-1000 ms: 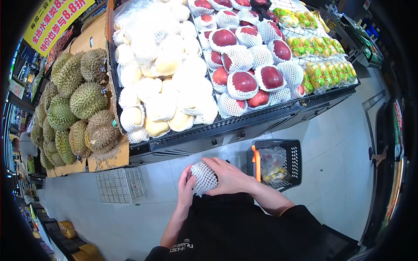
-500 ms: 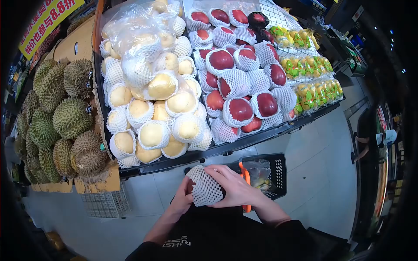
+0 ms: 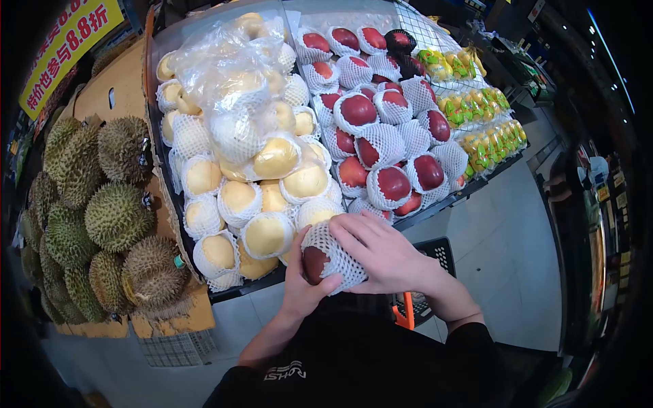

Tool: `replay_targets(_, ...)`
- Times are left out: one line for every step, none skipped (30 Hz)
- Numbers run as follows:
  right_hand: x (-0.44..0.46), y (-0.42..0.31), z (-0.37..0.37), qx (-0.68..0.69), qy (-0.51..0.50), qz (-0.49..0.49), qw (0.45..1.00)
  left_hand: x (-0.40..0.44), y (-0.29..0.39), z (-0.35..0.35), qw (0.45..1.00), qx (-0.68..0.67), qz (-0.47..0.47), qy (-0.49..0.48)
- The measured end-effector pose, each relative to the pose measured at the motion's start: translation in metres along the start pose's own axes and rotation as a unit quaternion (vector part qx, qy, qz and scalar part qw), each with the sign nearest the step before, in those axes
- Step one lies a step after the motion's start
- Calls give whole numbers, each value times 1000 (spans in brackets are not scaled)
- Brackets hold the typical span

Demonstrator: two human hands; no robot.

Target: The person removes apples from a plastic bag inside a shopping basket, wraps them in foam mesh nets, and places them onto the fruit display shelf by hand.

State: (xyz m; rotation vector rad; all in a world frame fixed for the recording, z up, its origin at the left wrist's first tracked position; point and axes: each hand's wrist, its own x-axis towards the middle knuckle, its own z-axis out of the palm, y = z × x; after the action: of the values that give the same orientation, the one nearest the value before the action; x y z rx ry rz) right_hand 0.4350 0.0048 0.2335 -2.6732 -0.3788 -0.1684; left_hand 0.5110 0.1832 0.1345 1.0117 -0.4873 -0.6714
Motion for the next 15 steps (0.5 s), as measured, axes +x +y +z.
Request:
replay_targets(5, 3, -4, -5, 23, -4, 1000, 8, 6, 1, 1000, 9, 4, -3)
replay_targets(10, 8, -6, -3, 25, -3, 1000, 16, 8, 2, 1000, 11, 3, -3)
replay_targets(14, 14, -9, 7, 34, -7, 999, 24, 10, 2, 1000, 11, 8, 1)
replay_targets(18, 21, -12, 18, 44, -10, 999, 32, 14, 4, 1000, 11, 12, 5)
replay_targets(23, 28, -14, 8, 59, -21, 998, 39, 19, 8, 999, 25, 12, 18)
replay_targets(27, 36, -19, 16, 66, -25, 997, 50, 22, 9, 999, 27, 10, 19)
replay_targets(32, 45, -24, 19, 69, -23, 997, 63, 25, 10, 998, 60, 17, 14)
replay_targets(37, 55, -29, 22, 72, -21, 997, 76, 28, 12, 995, 92, 24, 10)
replay_targets(42, 66, -36, 22, 80, -25, 996, 91, 30, 15, 993, 115, 34, 6)
replay_targets(48, 77, -44, 22, 87, -29, 996, 108, 34, 20, 993, 115, 36, 9)
replay_targets(54, 90, -49, 2, 105, -21, 994, 125, 39, 26, 995, 96, 32, 3)
replay_targets(60, 103, -57, 2, 102, -27, 994, 144, 42, 31, 997, 75, 29, -3)
replay_targets(68, 117, -67, 0, 116, -26, 993, 164, 45, 37, 997, 75, 32, 4)
replay_targets(77, 132, -76, -1, 131, -25, 991, 186, 47, 43, 997, 50, 57, -20)
replay_targets(86, 146, -85, -11, 145, -31, 989, 209, 51, 47, 995, 28, 82, -45)
